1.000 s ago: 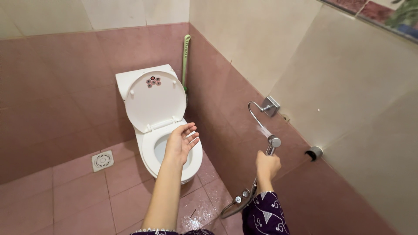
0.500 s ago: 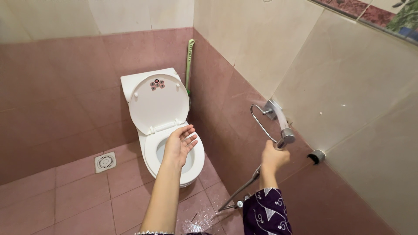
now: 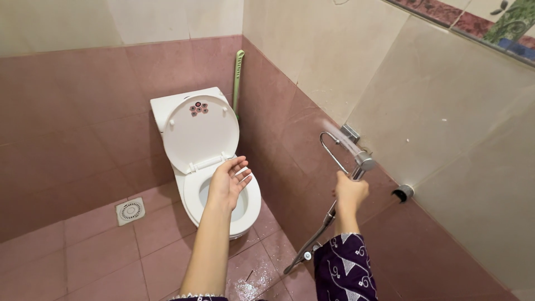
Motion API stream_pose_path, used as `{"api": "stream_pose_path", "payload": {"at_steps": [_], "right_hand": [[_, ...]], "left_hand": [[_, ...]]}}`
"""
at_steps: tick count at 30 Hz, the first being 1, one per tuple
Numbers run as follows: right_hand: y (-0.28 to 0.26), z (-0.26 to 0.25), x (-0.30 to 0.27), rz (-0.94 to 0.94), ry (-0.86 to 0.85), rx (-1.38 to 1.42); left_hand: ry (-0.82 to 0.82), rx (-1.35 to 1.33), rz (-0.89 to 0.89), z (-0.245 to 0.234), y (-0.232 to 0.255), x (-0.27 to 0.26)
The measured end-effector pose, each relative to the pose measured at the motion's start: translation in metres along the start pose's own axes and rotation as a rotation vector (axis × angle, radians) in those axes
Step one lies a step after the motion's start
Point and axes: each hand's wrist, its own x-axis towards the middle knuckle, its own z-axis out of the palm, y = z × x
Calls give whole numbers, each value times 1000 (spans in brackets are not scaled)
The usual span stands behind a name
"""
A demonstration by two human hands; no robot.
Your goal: The person cleans a toilet by spraying the bowl with water using a bidet sprayer and scrubbing the interior with a brush.
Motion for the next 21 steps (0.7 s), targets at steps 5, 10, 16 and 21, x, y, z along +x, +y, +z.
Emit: {"api": "stream_pose_path", "payload": {"at_steps": [5, 10, 16, 21], "right_hand": [[-11, -1, 5, 36, 88, -29], [-14, 2, 10, 27, 105, -76], [-13, 12, 24, 89, 83, -153], [-22, 8, 33, 49, 120, -187]], "left_hand": [[21, -23, 13, -17, 17, -13], [19, -47, 37, -26, 33, -27], [28, -24, 37, -43, 45, -36], [-32, -107, 73, -67, 73, -26]]}}
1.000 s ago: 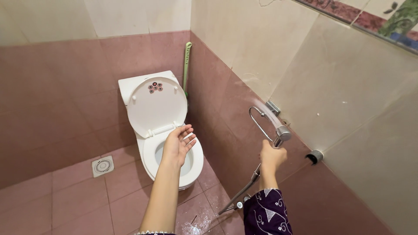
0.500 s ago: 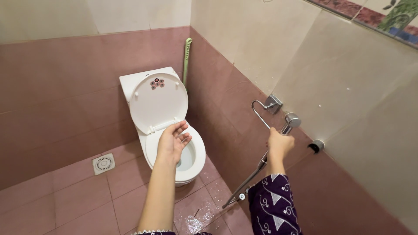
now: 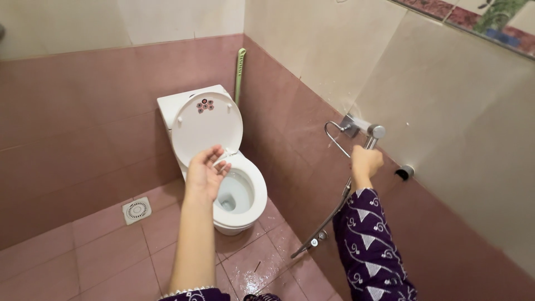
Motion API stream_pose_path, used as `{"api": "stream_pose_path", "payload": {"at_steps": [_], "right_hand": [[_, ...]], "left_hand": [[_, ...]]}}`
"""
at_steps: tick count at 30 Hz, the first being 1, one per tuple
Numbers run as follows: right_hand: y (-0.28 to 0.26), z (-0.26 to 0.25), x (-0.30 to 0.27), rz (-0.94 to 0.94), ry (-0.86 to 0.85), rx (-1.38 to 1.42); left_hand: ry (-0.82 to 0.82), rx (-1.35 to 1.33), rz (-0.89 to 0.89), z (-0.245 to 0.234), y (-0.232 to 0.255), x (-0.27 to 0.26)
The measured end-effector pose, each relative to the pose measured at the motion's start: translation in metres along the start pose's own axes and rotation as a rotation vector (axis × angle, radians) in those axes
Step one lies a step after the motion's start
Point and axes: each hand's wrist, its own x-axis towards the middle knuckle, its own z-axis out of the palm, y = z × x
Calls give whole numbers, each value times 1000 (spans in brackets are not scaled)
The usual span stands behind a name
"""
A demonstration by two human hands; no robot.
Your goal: The person cleans a toilet by spraying the bowl with water using a bidet sprayer and scrubbing the interior with a brush.
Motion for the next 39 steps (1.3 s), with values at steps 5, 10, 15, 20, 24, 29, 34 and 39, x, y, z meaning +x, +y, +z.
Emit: {"api": "stream_pose_path", "payload": {"at_steps": [5, 10, 15, 20, 24, 29, 34, 39], "right_hand": [[-11, -12, -11, -140, 116, -28], [-28, -24, -21, -56, -47, -41], [-29, -26, -10, -69, -126, -39], [-30, -23, 5, -82, -114, -19], [-32, -23, 17, -88, -136, -49], [-25, -24, 32, -110, -233, -53], [-17, -28, 38, -150, -320, -111], [-5, -40, 39, -164, -306, -77]], "left_hand": [[20, 22, 44, -1, 12, -18], [16, 24, 21, -2, 8, -32], [11, 57, 54, 0, 7, -28], [-24, 51, 62, 18, 0, -22], [9, 57, 70, 36, -9, -20], [-16, 52, 70, 59, -33, -13], [-17, 53, 40, 82, -67, -15], [-40, 81, 31, 104, -94, -25]]}}
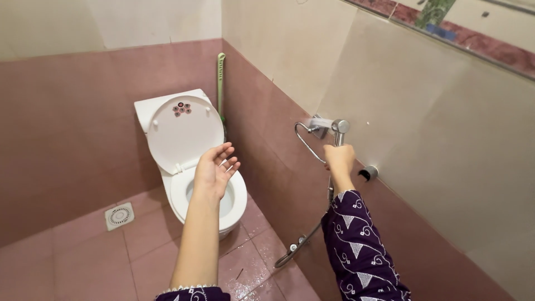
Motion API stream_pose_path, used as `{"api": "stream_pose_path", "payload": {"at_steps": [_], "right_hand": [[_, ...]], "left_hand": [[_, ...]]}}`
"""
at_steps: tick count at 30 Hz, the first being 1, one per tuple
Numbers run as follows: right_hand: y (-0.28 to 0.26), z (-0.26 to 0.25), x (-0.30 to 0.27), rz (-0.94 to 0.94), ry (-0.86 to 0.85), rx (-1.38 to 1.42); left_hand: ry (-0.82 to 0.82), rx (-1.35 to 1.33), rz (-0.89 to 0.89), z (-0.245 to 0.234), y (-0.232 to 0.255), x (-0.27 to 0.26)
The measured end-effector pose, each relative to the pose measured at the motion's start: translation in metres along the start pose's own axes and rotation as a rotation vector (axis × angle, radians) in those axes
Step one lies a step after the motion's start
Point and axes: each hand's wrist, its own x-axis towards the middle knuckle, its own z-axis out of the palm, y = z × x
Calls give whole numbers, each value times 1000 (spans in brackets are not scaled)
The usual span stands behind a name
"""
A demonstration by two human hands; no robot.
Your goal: The person cleans a toilet by spraying the bowl with water using a bidet sprayer and scrubbing the interior with a brush.
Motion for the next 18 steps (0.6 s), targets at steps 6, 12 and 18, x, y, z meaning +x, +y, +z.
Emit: {"api": "stream_pose_path", "payload": {"at_steps": [6, 12, 18], "right_hand": [[12, -4, -11, -31, -25, 198], [63, 18, -10, -89, 279, 379], [94, 30, -8, 10, 587, 374]], "left_hand": [[9, 30, -3, 16, -17, -5], [4, 17, -46, 26, -40, -3], [-33, -40, -140, 39, -57, 2]]}}
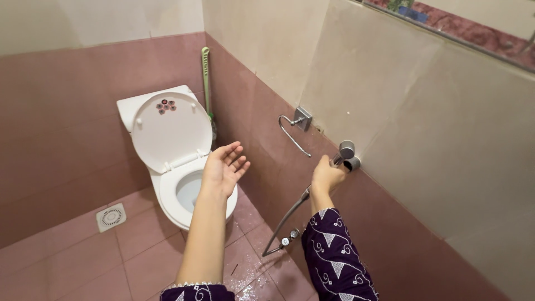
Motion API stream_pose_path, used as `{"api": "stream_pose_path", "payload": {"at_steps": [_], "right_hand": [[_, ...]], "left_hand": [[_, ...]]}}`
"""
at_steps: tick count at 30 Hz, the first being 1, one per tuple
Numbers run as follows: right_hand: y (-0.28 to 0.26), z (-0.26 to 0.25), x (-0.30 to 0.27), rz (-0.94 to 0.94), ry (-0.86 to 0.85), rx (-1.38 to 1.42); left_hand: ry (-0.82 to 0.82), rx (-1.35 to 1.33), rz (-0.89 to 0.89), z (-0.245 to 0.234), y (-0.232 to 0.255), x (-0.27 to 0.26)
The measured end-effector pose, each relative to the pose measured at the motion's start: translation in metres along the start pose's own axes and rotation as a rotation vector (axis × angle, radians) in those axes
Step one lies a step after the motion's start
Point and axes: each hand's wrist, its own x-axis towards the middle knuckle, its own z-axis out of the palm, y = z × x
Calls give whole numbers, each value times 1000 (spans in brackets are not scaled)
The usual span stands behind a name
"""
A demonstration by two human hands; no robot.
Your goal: The person cleans a toilet by spraying the bowl with water using a bidet sprayer and scrubbing the interior with a brush.
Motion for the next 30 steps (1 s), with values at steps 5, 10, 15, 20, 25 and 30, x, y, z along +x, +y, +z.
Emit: {"api": "stream_pose_path", "payload": {"at_steps": [5, 10, 15, 20, 25, 30], "right_hand": [[10, -13, 5, 169, -44, -80], [23, -35, 13, 231, 9, -151], [23, -60, 17, 431, -55, 219], [23, -68, 40, 563, -152, 141], [0, -78, 45, 494, -159, 54], [-27, -80, 44, 485, -294, 82]], "left_hand": [[-69, 19, -30, 19, -12, 7], [-85, 33, -48, 22, -19, 10], [-124, 18, -92, 24, -35, 18], [-155, 3, -137, 31, -62, 23], [-184, 13, -167, 36, -65, 21], [-202, 44, -156, 47, -56, 12]]}}
